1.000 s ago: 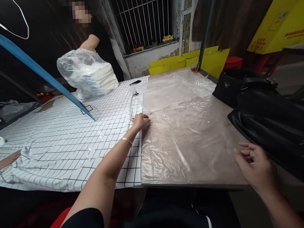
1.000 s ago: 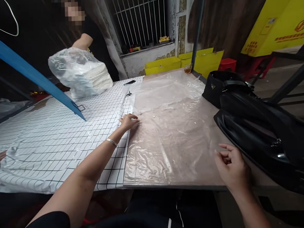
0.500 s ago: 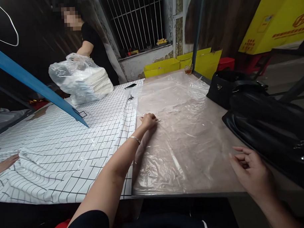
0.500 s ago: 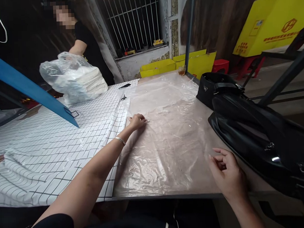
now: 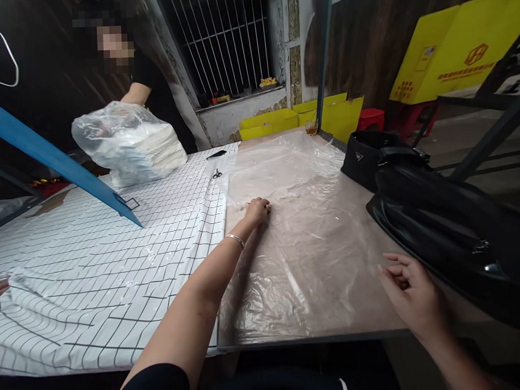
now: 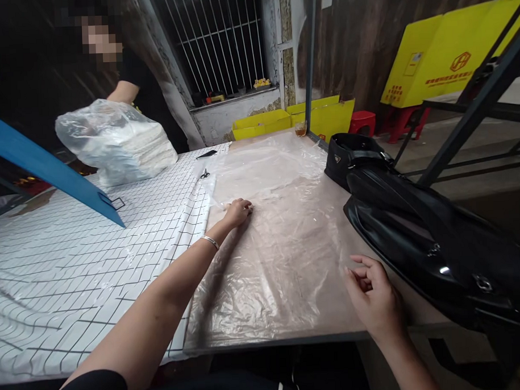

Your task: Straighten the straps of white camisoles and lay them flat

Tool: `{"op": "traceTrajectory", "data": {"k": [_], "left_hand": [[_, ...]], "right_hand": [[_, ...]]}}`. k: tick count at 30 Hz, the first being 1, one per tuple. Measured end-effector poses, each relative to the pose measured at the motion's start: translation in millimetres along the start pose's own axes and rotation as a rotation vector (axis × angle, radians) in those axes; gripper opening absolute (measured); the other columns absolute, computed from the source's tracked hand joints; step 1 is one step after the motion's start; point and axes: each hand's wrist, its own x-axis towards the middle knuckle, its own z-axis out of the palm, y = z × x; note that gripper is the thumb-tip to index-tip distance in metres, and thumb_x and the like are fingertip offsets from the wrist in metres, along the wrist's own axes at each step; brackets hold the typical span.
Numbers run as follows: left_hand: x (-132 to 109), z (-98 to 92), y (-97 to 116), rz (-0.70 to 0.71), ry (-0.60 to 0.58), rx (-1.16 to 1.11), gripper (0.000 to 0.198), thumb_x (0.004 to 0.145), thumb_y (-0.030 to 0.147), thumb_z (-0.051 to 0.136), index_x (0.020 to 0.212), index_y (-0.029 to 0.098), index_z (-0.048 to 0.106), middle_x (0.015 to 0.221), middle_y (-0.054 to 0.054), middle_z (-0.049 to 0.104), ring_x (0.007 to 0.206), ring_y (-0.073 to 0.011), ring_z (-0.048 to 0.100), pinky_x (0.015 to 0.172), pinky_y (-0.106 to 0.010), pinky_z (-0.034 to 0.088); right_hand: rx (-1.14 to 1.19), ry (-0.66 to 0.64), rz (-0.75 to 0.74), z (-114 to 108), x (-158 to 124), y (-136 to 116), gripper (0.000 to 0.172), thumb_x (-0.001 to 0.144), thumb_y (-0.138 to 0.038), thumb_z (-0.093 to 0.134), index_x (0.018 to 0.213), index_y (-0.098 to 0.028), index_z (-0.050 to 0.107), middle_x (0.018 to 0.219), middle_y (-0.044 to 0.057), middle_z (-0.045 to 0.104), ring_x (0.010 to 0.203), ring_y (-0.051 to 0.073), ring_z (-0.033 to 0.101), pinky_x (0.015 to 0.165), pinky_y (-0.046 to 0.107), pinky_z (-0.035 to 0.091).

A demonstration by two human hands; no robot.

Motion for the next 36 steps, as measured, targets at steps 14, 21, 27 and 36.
{"op": "traceTrajectory", "data": {"k": [14, 21, 27, 36], "left_hand": [[23.3, 4.0, 4.6, 0.07, -0.055, 0.085, 0.036, 0.091, 0.009, 0.042, 0.118, 0.01, 0.065, 0.117, -0.014, 0.061, 0.105, -0.0208, 0.059, 0.093, -0.026, 0.044], [19.4, 0.5, 23.5, 0.08, -0.106, 0.16, 0.036, 0.084, 0.001, 0.043, 0.112, 0.005, 0.065, 0.117, -0.021, 0.059, 0.11, -0.0274, 0.058, 0.095, -0.032, 0.044], [-2.2, -34.1, 13.0, 0.011, -0.115, 0.089, 0.032, 0.087, 0.008, 0.043, 0.111, 0.005, 0.064, 0.112, -0.018, 0.065, 0.102, -0.0252, 0.061, 0.088, -0.03, 0.047], [-133.7, -155.2, -148.7, -0.563, 0.083, 0.005, 0.017, 0.078, 0.026, 0.048, 0.085, 0.018, 0.061, 0.081, -0.007, 0.065, 0.074, -0.0223, 0.06, 0.064, -0.03, 0.044]], "right_hand": [[0.013, 0.015, -0.059, 1.5, -0.8, 4.3, 0.038, 0.085, -0.051, 0.055, 0.104, -0.018, 0.057, 0.069, 0.0, 0.06, 0.052, 0.013, 0.053, 0.049, 0.022, 0.044], [0.023, 0.013, -0.056, 0.6, 0.1, -0.2, 0.035, 0.086, -0.048, 0.055, 0.103, -0.017, 0.057, 0.068, 0.001, 0.058, 0.053, 0.014, 0.053, 0.051, 0.023, 0.045], [0.03, 0.003, -0.104, -0.7, -0.4, -6.3, 0.029, 0.088, -0.04, 0.054, 0.103, -0.016, 0.056, 0.066, 0.0, 0.057, 0.054, 0.013, 0.053, 0.052, 0.021, 0.045], [0.05, 0.022, -0.167, 1.7, -1.7, 2.4, 0.028, 0.089, -0.04, 0.056, 0.103, -0.017, 0.058, 0.065, -0.002, 0.057, 0.051, 0.011, 0.051, 0.05, 0.018, 0.043]]}}
